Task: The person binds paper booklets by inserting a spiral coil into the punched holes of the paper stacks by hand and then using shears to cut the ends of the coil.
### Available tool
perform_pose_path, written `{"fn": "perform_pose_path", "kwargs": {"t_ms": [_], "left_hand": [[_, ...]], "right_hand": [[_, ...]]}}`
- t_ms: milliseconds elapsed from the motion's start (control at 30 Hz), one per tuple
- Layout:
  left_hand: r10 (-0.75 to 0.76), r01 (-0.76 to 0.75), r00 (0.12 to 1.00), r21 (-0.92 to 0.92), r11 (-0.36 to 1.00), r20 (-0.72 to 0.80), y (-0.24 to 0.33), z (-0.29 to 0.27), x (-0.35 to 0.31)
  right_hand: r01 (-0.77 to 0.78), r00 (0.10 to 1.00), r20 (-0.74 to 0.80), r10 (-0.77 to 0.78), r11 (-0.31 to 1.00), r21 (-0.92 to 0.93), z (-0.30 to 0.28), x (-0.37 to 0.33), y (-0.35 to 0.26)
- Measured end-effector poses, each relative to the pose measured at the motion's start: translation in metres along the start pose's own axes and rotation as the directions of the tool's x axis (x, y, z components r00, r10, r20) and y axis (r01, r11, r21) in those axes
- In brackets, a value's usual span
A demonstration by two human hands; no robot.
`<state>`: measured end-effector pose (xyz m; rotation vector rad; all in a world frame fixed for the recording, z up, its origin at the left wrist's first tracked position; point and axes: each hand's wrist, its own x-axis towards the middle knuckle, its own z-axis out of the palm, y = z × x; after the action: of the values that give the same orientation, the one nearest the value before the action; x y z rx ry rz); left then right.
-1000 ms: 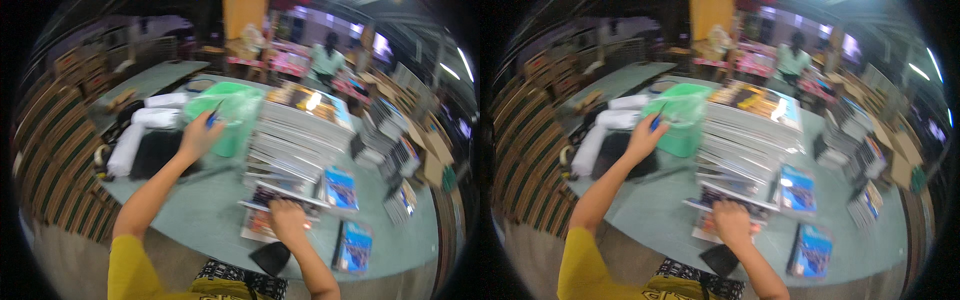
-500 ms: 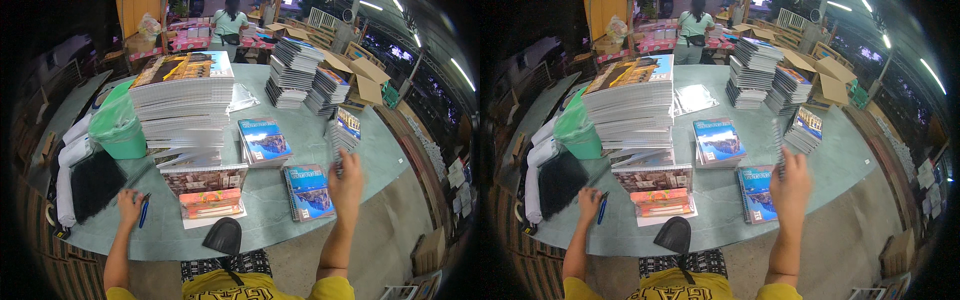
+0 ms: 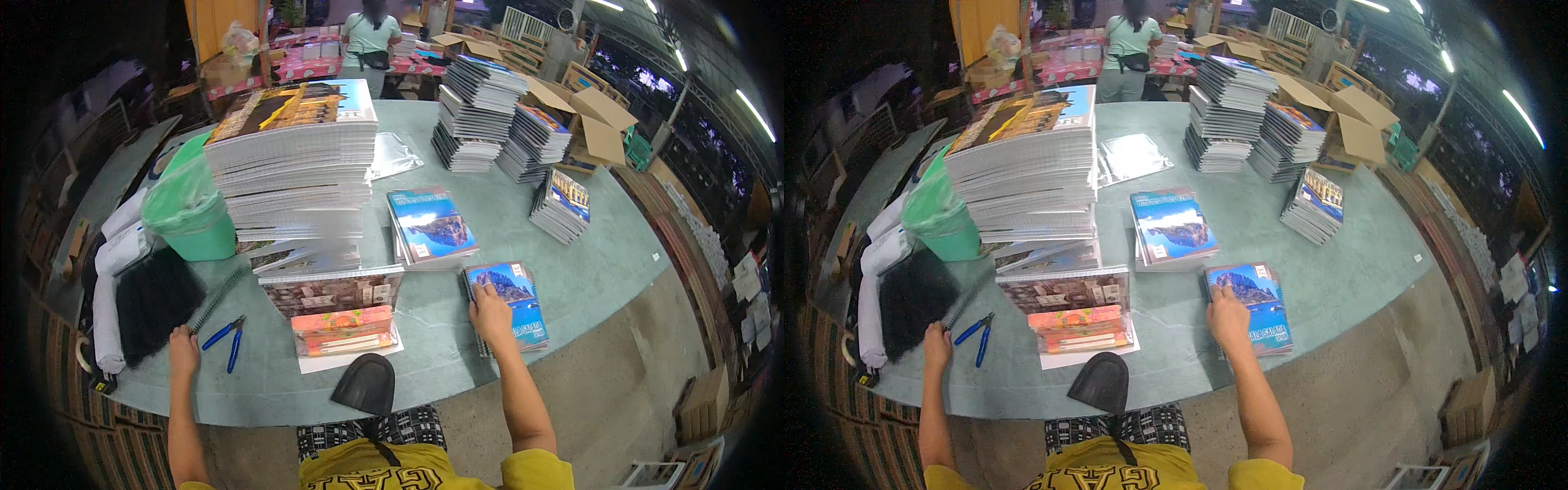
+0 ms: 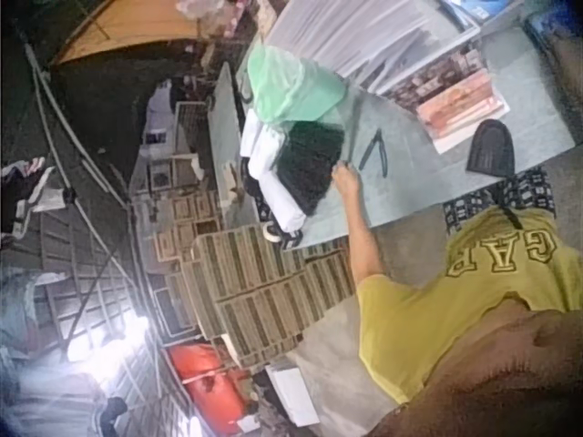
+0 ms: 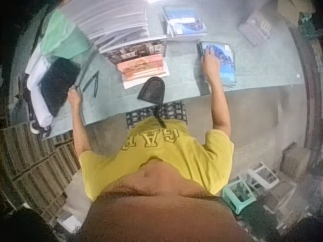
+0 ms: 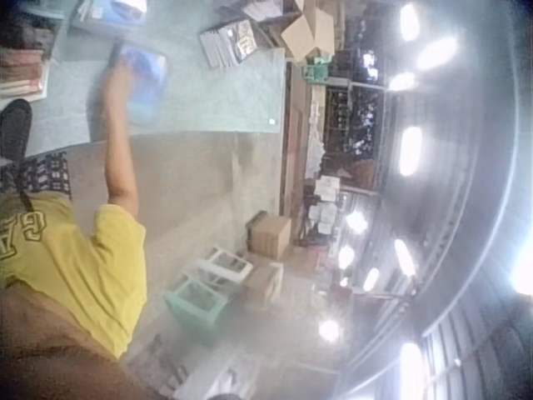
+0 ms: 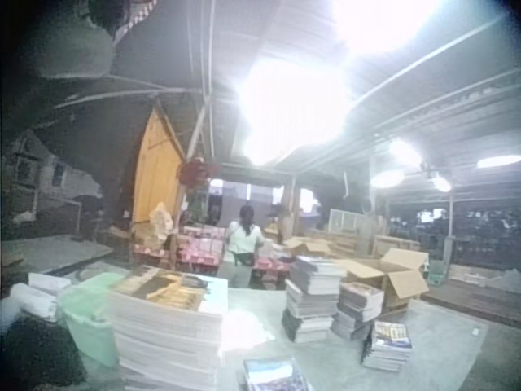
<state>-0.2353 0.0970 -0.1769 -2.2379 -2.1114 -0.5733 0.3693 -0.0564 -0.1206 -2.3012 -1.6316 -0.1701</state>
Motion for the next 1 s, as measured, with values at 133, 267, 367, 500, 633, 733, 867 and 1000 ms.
{"fn": "perform_pose_path", "kwargs": {"t_ms": [133,267,367,500,633,733,867,1000], "left_hand": [[-0.037,-0.017,0.971,-0.222,0.975,-0.237,0.031,-0.021,0.004],[-0.092,0.094,0.977,-0.003,0.996,0.191,0.062,-0.041,0.017],[0.036,-0.037,0.999,0.043,0.998,0.024,0.058,-0.032,0.019],[0.003,-0.105,0.949,-0.306,0.946,-0.314,0.085,-0.076,0.012],[-0.141,-0.236,0.875,-0.663,0.710,-0.462,0.113,-0.135,0.018],[-0.151,-0.308,0.871,-0.758,0.575,-0.467,0.145,-0.140,0.023],[0.483,-0.544,0.827,-0.194,0.816,-0.287,0.172,-0.082,0.011],[0.528,-0.515,0.844,-0.131,0.847,0.093,0.196,-0.070,-0.004]], "right_hand": [[0.169,0.955,-0.261,-0.140,0.981,0.096,-0.025,0.009,-0.025],[0.568,0.771,-0.517,-0.373,0.769,0.292,-0.062,0.025,-0.151],[0.757,0.639,-0.510,-0.576,0.589,0.284,-0.062,0.031,-0.243],[0.685,0.728,-0.295,-0.619,0.640,0.348,-0.031,0.038,-0.277],[0.677,0.732,-0.343,-0.589,0.572,0.463,-0.032,0.040,-0.278],[0.646,0.752,-0.268,-0.602,0.594,0.480,-0.034,0.040,-0.284],[0.621,0.770,-0.125,-0.626,0.689,0.373,-0.041,0.040,-0.291],[0.664,0.742,-0.187,-0.644,0.665,0.342,-0.033,0.039,-0.290]]}}
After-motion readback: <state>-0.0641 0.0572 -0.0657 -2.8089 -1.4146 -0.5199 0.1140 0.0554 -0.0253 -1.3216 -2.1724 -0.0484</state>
